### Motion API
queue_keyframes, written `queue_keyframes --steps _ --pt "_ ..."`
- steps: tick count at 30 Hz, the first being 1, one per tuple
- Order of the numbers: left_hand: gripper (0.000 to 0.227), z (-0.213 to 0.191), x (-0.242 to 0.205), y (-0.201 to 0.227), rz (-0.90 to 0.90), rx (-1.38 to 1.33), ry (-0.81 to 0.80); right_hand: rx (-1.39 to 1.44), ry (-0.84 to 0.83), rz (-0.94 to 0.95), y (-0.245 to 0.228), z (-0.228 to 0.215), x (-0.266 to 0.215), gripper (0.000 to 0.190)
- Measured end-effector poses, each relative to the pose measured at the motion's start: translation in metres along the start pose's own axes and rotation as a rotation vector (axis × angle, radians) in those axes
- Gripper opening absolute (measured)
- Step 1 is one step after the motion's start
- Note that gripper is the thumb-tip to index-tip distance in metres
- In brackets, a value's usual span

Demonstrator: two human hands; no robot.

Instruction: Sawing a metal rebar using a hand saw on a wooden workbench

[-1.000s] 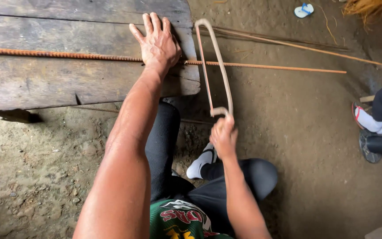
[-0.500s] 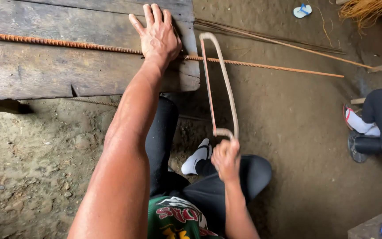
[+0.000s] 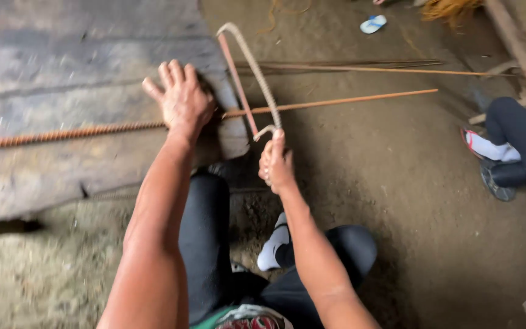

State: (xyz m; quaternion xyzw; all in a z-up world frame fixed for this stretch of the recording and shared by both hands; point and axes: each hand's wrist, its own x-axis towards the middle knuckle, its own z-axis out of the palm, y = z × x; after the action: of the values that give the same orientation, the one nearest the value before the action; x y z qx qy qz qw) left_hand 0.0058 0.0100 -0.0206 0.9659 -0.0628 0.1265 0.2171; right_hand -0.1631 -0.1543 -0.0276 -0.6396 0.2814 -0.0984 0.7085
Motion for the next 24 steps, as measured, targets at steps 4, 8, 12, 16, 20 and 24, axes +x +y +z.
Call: queue_keyframes --steps 4,8,12,16,20,24 --pt "0.045 0.011 -0.005 -0.004 -0.035 0.063 -0.125 0.351 -0.240 0.020 0.053 -0.055 -0.019 0.071" --pt "0.051 0.007 -0.005 -0.001 -0.080 0.062 -0.160 0.445 -0.359 0.010 0.086 -0.109 -0.067 0.066" --pt "0.054 0.005 -0.006 0.000 -0.077 0.056 -0.154 0.055 -0.186 -0.214 0.089 -0.116 -0.085 0.069" --pt "0.053 0.003 -0.006 0.002 -0.070 0.055 -0.141 0.418 -0.445 -0.012 0.072 -0.082 -0.015 0.060" --pt "0.049 0.005 -0.004 -0.001 -0.049 0.061 -0.112 0.395 -0.443 -0.144 0.079 -0.037 0.049 0.051" --pt "0.050 0.011 -0.004 -0.005 -0.068 0.076 -0.129 0.413 -0.450 -0.052 0.073 -0.060 -0.005 0.061"
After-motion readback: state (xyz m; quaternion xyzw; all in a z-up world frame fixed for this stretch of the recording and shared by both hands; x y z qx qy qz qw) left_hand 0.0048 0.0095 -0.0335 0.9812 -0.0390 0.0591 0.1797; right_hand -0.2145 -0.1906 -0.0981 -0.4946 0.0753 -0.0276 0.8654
